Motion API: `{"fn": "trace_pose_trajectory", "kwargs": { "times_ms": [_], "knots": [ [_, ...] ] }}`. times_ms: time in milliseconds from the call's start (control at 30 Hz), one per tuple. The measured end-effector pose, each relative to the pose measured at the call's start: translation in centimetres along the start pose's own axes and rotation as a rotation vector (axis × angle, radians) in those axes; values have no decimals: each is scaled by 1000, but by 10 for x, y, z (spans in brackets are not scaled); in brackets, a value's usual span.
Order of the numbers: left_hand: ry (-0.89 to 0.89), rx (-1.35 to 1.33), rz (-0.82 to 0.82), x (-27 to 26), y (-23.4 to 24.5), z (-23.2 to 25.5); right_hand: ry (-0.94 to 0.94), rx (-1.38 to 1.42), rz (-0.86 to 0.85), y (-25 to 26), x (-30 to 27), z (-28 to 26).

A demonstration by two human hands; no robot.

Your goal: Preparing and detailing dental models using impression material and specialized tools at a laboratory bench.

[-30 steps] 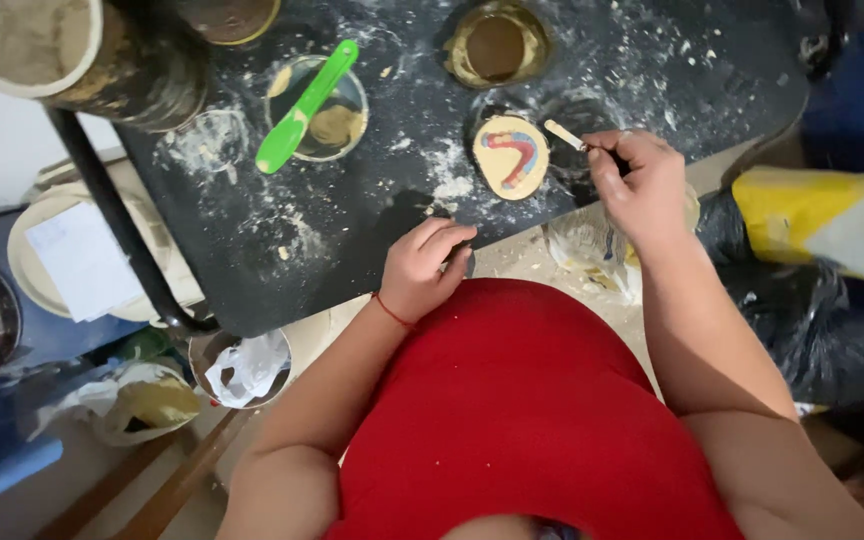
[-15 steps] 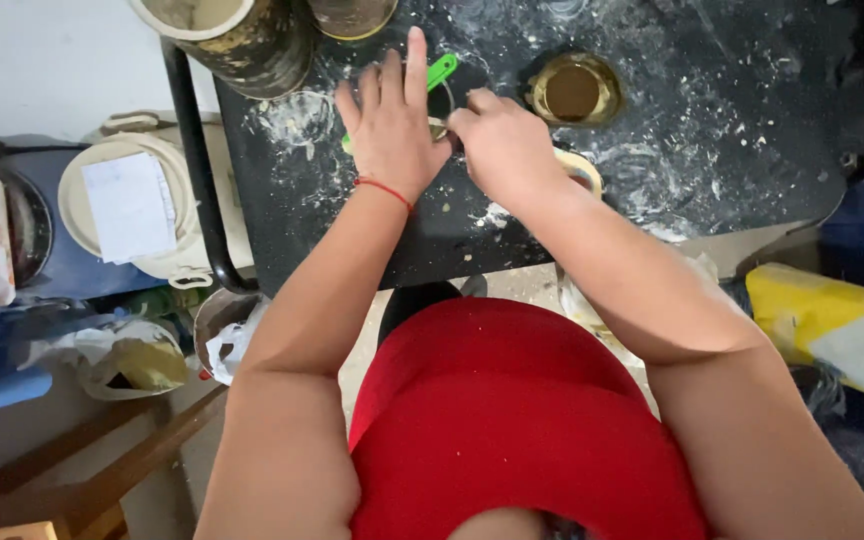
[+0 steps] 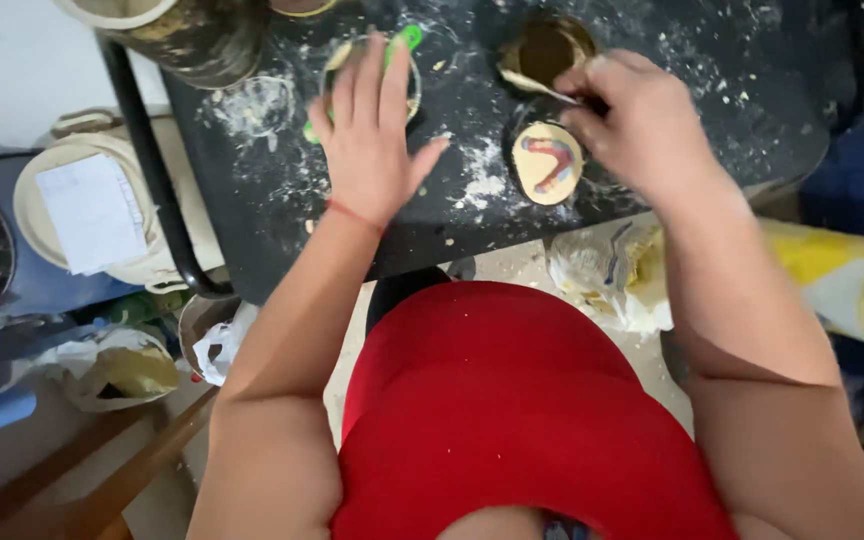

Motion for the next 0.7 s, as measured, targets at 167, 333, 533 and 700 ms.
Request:
{"fn": "trace_pose_trajectory", "kwargs": {
  "times_ms": [167, 333, 533, 700],
  "knots": [
    [-98, -819, 36, -61, 17, 53, 189, -189, -80, 8, -50, 21],
    [75, -1069, -83, -110, 13, 79, 344, -312, -29, 3, -68, 26],
    [77, -1101, -46, -116, 10, 80, 420, -270, 32, -6, -69, 21],
    [53, -1012, -51, -118, 6, 82, 442, -272, 40, -10, -66, 17]
  ]
}}
Point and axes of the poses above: each hand's wrist, its own x-axis towards the middle knuckle, its own y-axis out of the back of the hand, z = x × y, the point moved 4 cm from there along x, towards the middle knuckle, and after that the axes turned 14 degrees about z, right-handed, at the moved point
